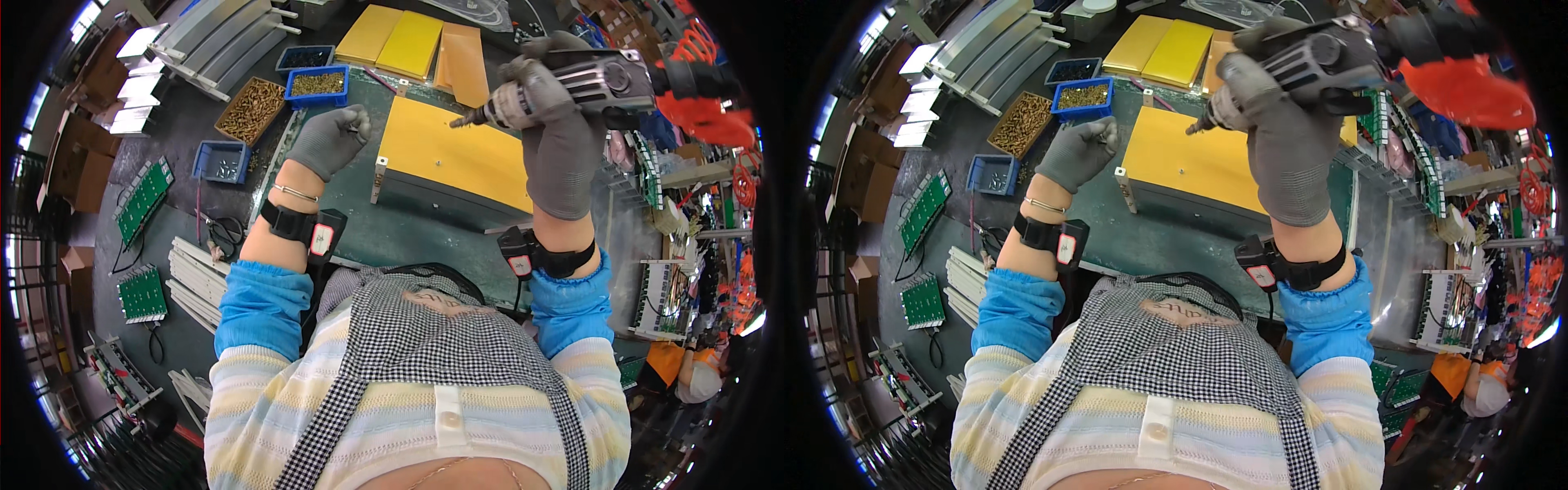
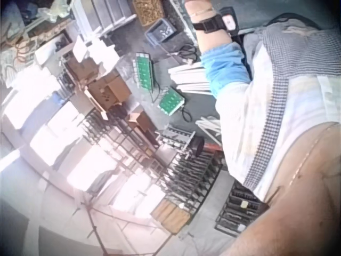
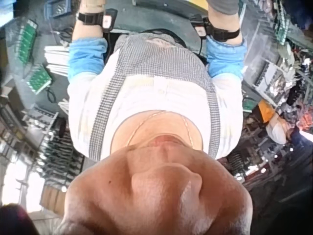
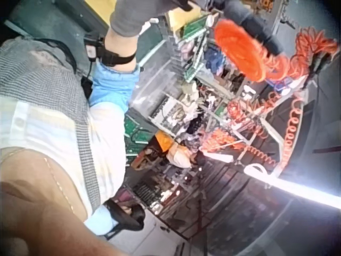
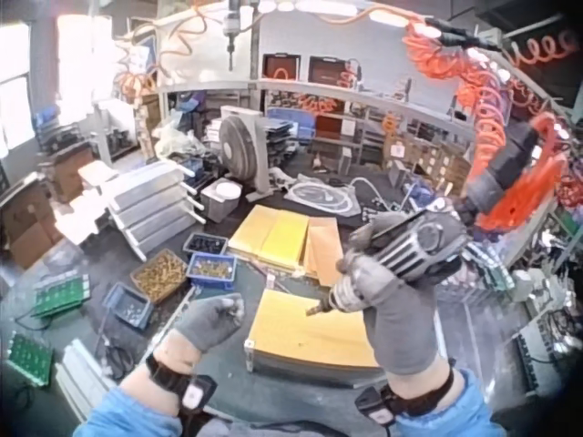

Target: The person picks up screws from a bin and drives them into a metal frame using a power tool. They then place a yellow panel on the frame, position a circuit board over it, and secure the assembly with more screws.

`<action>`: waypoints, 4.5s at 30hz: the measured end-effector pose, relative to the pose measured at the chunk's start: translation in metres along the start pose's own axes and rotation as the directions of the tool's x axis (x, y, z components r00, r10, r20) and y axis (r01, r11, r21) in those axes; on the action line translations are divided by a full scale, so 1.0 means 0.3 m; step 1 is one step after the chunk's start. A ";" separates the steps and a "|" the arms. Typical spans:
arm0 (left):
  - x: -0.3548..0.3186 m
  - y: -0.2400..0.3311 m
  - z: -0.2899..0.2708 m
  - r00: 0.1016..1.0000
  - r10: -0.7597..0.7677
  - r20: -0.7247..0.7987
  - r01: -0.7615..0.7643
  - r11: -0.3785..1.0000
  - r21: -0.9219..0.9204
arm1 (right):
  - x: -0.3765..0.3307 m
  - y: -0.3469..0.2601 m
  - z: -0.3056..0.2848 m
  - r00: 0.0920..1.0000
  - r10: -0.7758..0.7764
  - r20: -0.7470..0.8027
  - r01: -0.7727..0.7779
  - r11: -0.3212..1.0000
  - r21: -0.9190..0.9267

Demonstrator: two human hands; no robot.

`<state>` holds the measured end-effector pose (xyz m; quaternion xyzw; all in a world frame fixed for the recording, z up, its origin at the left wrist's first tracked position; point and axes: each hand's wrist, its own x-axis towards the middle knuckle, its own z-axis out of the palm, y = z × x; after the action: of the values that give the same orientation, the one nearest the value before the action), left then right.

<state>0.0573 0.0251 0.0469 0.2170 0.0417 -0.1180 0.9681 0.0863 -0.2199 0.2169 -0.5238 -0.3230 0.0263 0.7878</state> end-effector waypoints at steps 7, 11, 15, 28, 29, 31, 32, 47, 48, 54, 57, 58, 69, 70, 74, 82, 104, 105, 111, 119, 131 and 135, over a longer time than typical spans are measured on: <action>-0.066 0.016 0.210 0.985 0.121 -0.119 -0.103 0.984 0.145 | 0.025 0.058 0.061 0.958 -0.137 -0.254 0.179 0.972 0.152; -0.054 0.019 0.227 0.997 0.081 -0.005 -0.076 0.952 0.296 | 0.032 0.068 0.082 0.952 -0.087 -0.293 0.162 0.956 0.243; -0.049 0.014 0.234 0.997 0.068 0.043 -0.080 0.914 0.397 | 0.041 0.089 0.083 0.945 -0.067 -0.321 0.138 0.969 0.204; -0.025 -0.015 0.233 0.996 -0.090 -0.022 0.092 0.938 0.333 | 0.042 0.115 0.074 0.932 0.015 -0.362 0.076 0.969 0.235; -0.019 -0.018 0.238 0.996 -0.090 -0.020 0.092 0.939 0.332 | 0.048 0.119 0.069 0.932 0.015 -0.362 0.075 0.970 0.233; -0.008 -0.018 0.254 0.994 -0.081 -0.072 0.103 0.906 0.410 | 0.057 0.131 0.057 0.895 -0.004 -0.446 0.143 0.950 0.278; -0.004 -0.013 0.262 0.994 -0.085 -0.071 0.107 0.906 0.409 | 0.060 0.127 0.059 0.893 -0.005 -0.449 0.143 0.951 0.275; 0.119 -0.066 0.156 0.963 0.194 -0.184 0.076 0.462 0.883 | 0.068 0.161 -0.007 0.965 0.013 -0.262 -0.012 1.000 0.003; 0.117 -0.066 0.156 0.960 0.207 -0.188 0.078 0.448 0.891 | 0.072 0.162 -0.012 0.974 0.028 -0.227 -0.027 1.000 0.010; 0.116 -0.068 0.191 0.936 0.241 -0.256 0.200 0.232 0.952 | 0.096 0.166 0.016 0.988 0.072 -0.139 -0.091 0.986 -0.137; 0.114 -0.071 0.180 0.935 0.275 -0.223 0.181 0.170 0.969 | 0.098 0.168 0.038 0.988 0.093 -0.127 -0.118 0.972 -0.203; 0.117 -0.073 0.176 0.934 0.278 -0.225 0.182 0.173 0.968 | 0.097 0.173 0.041 0.986 0.097 -0.137 -0.125 0.969 -0.214; 0.119 -0.086 0.162 0.926 0.310 -0.213 0.132 0.264 0.956 | 0.099 0.159 0.031 0.993 0.053 -0.105 -0.069 0.985 -0.160; 0.117 -0.075 0.160 0.928 0.311 -0.207 0.126 0.260 0.957 | 0.102 0.134 0.020 0.993 0.037 -0.111 -0.050 0.992 -0.115; 0.088 0.042 -0.006 0.985 0.170 0.013 -0.158 0.882 0.445 | 0.096 0.012 -0.010 0.985 -0.035 -0.167 0.022 0.997 -0.076; -0.020 0.055 0.295 0.987 0.126 -0.097 -0.115 0.987 0.114 | 0.044 -0.047 -0.013 0.930 -0.177 -0.322 0.223 0.968 0.112; 0.101 -0.307 0.488 0.990 -0.143 0.017 0.137 0.969 0.208 | -0.136 -0.168 -0.211 0.885 -0.267 -0.381 0.308 0.950 0.049; 0.107 -0.317 0.505 0.990 -0.143 -0.003 0.139 0.953 0.268 | -0.138 -0.164 -0.227 0.882 -0.269 -0.387 0.310 0.950 0.046; 0.136 -0.370 0.558 0.974 0.020 -0.225 0.090 0.878 0.470 | -0.155 -0.164 -0.251 0.890 -0.260 -0.374 0.293 0.956 0.032; 0.191 -0.412 0.591 0.953 0.021 -0.302 0.066 0.959 0.276 | -0.154 -0.139 -0.247 0.847 -0.323 -0.422 0.349 0.937 -0.015; 0.203 -0.442 0.620 0.885 0.000 -0.465 0.177 0.925 0.337 | -0.163 -0.095 -0.269 0.862 -0.325 -0.389 0.382 0.921 0.076; 0.205 -0.452 0.613 0.879 -0.011 -0.477 0.199 0.917 0.346 | -0.178 -0.114 -0.261 0.840 -0.322 -0.437 0.374 0.927 0.037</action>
<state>0.0889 -0.1859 0.1490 0.4221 0.2604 -0.1217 0.8598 0.0761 -0.3188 0.2010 -0.4009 -0.2321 -0.2120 0.8605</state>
